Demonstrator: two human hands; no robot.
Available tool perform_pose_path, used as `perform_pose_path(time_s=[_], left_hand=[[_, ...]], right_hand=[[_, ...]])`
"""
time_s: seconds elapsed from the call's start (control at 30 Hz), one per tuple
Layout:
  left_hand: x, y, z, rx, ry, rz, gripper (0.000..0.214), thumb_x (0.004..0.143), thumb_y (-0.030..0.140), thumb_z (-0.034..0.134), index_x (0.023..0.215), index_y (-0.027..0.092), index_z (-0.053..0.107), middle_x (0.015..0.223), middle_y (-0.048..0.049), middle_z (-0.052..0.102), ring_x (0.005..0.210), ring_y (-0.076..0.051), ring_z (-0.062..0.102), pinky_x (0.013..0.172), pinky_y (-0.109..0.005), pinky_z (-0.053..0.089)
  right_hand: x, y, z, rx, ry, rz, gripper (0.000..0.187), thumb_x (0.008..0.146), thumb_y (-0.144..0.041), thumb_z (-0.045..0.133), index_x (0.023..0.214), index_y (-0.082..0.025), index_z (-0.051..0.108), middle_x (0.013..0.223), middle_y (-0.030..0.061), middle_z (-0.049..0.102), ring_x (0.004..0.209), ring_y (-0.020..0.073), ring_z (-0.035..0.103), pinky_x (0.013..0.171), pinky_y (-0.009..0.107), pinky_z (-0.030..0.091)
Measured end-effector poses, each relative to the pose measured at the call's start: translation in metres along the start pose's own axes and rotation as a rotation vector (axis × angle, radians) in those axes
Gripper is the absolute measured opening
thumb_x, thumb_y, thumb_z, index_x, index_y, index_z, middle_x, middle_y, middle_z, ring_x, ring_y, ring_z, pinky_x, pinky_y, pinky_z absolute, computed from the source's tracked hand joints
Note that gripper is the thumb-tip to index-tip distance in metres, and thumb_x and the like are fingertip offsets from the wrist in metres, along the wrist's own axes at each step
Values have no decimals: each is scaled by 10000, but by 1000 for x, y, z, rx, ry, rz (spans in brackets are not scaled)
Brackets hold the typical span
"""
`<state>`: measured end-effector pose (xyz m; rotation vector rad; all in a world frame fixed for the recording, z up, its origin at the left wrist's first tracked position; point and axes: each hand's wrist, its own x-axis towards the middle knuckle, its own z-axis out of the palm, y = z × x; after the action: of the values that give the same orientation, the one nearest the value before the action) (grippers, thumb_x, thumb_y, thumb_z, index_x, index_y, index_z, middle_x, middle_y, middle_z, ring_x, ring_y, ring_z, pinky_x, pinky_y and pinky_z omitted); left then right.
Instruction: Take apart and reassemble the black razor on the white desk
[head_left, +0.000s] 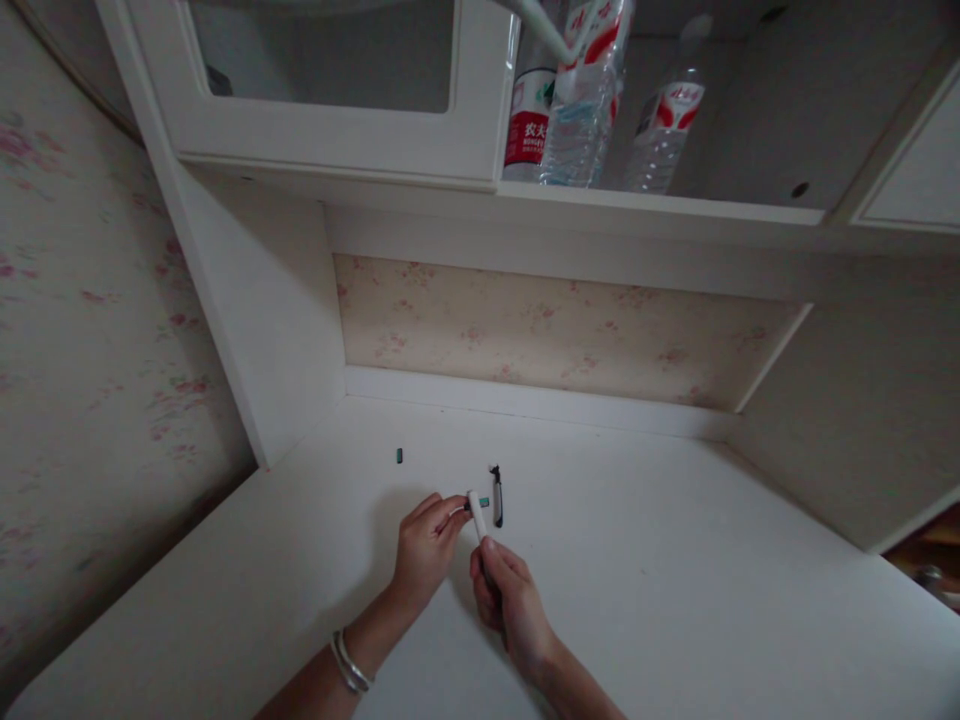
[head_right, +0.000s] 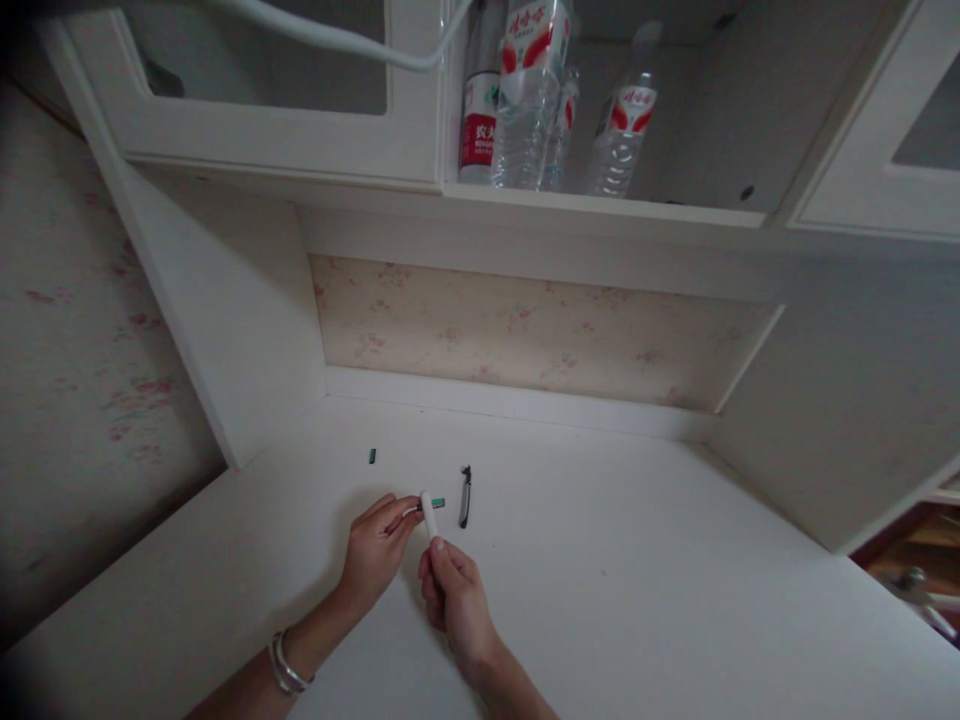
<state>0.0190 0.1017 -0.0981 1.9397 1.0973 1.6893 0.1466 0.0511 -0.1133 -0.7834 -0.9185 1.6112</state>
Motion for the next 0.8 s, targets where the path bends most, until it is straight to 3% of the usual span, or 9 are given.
perform_pose_path(time_s=[0.07,0.23,0.37,0.53,0.7,0.8], left_hand=[[0,0,0,3,-7,-3,179,902,303,554,876,184,686,640,4,501,525,-107,463,493,-193,372],[0,1,-1,-2,10,3,150,879,308,599,906,188,686,623,16,491,523,-106,455,500,-196,363],[0,2,-1,-14,-7,9,149,895,295,578,896,189,683,645,12,502,534,-103,461,503,-191,363],[0,2,-1,-10,23,13,137,877,297,608,919,192,684,623,22,488,519,-99,450,498,-188,359],[0,1,-1,6,-13,5,158,901,285,562,877,191,686,624,19,477,519,-98,449,491,-189,350],[0,1,-1,10,-4,0,158,895,295,570,891,186,685,630,16,487,518,-100,453,494,-192,357]], right_hand=[[0,0,0,1,-26,0,600,754,-713,721,696,-151,520,466,-80,306,365,68,140,313,149,114],[2,2,-3,22,63,-20,608,732,-723,730,688,-160,505,468,-83,307,363,67,142,307,143,124],[1,4,-2,16,-1,3,595,752,-709,724,698,-152,521,462,-76,322,360,69,155,309,145,130],[2,3,-5,19,46,-49,591,757,-716,711,703,-158,523,449,-88,297,360,73,134,307,152,126],[1,6,-4,3,-32,0,588,773,-706,706,706,-149,531,462,-71,332,362,73,168,314,153,126],[1,7,-3,18,-7,-5,587,764,-703,717,706,-150,527,466,-74,326,366,73,167,317,152,124]])
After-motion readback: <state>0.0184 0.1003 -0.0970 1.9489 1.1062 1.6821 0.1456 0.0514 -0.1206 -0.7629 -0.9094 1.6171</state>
